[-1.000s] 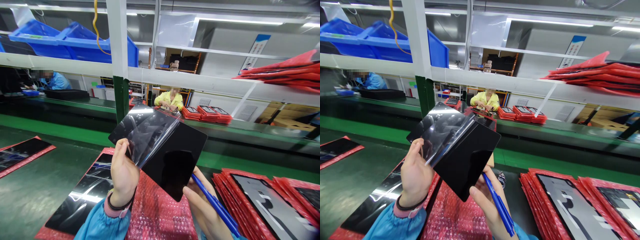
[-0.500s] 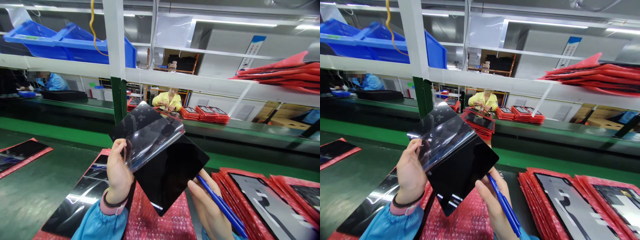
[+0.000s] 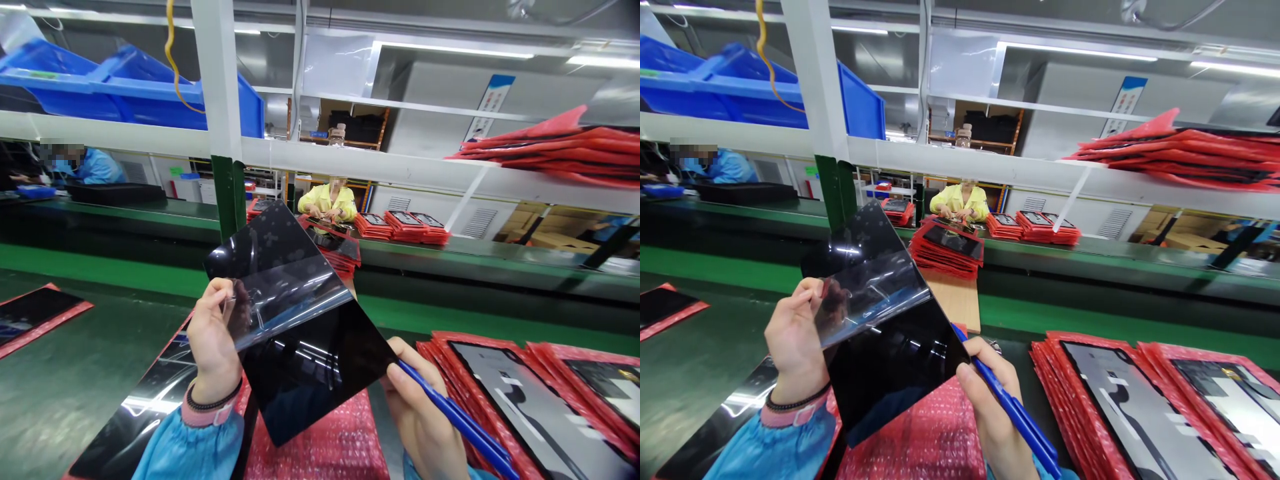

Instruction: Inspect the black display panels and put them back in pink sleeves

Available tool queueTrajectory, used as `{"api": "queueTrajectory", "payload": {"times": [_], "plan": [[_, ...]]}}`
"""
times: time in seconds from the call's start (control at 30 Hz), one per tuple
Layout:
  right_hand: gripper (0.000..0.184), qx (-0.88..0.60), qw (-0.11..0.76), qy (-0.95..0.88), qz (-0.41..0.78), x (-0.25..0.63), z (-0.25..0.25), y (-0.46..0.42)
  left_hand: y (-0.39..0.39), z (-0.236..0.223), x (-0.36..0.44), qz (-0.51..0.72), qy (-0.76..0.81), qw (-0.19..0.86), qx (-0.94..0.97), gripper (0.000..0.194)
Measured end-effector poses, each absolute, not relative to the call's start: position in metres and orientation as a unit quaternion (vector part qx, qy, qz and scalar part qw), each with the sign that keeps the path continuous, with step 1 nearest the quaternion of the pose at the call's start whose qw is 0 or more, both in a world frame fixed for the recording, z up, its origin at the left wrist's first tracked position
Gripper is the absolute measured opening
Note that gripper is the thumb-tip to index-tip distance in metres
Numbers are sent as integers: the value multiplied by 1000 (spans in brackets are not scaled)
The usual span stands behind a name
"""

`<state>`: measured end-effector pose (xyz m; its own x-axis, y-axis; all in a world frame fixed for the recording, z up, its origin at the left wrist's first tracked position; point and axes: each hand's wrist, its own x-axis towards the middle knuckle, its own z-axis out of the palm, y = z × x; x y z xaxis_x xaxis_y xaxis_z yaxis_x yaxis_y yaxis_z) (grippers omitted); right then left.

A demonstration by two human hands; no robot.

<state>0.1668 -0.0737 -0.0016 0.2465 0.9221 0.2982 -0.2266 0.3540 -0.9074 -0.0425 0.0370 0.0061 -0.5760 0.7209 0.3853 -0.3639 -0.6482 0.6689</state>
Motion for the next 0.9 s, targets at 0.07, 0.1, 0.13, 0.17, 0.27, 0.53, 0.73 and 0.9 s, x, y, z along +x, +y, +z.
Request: {"api": "queueTrajectory", "payload": {"times": [0.07,0.1,0.13,0.17,0.27,0.53,0.73,0.9], "plan": [[24,-379,685,-448,432,167,-1,-73,37,5,-44,841,272,324,336,14],[27,-381,682,-444,439,167,-1,-72,37,5,-44,838,273,327,340,14],[30,-384,678,-442,444,168,-2,-72,37,5,-44,835,274,329,345,14],[33,-390,675,-442,445,169,-4,-71,37,4,-44,833,275,329,350,14],[38,-417,680,-426,427,173,-11,-67,36,4,-44,831,276,320,363,11],[37,-420,662,-412,464,178,-14,-65,37,5,-44,824,292,325,361,12],[42,-400,654,-435,472,171,-2,-70,38,6,-44,817,305,335,357,19],[34,-437,639,-473,421,176,-6,-73,38,7,-43,819,304,334,353,16]]}}
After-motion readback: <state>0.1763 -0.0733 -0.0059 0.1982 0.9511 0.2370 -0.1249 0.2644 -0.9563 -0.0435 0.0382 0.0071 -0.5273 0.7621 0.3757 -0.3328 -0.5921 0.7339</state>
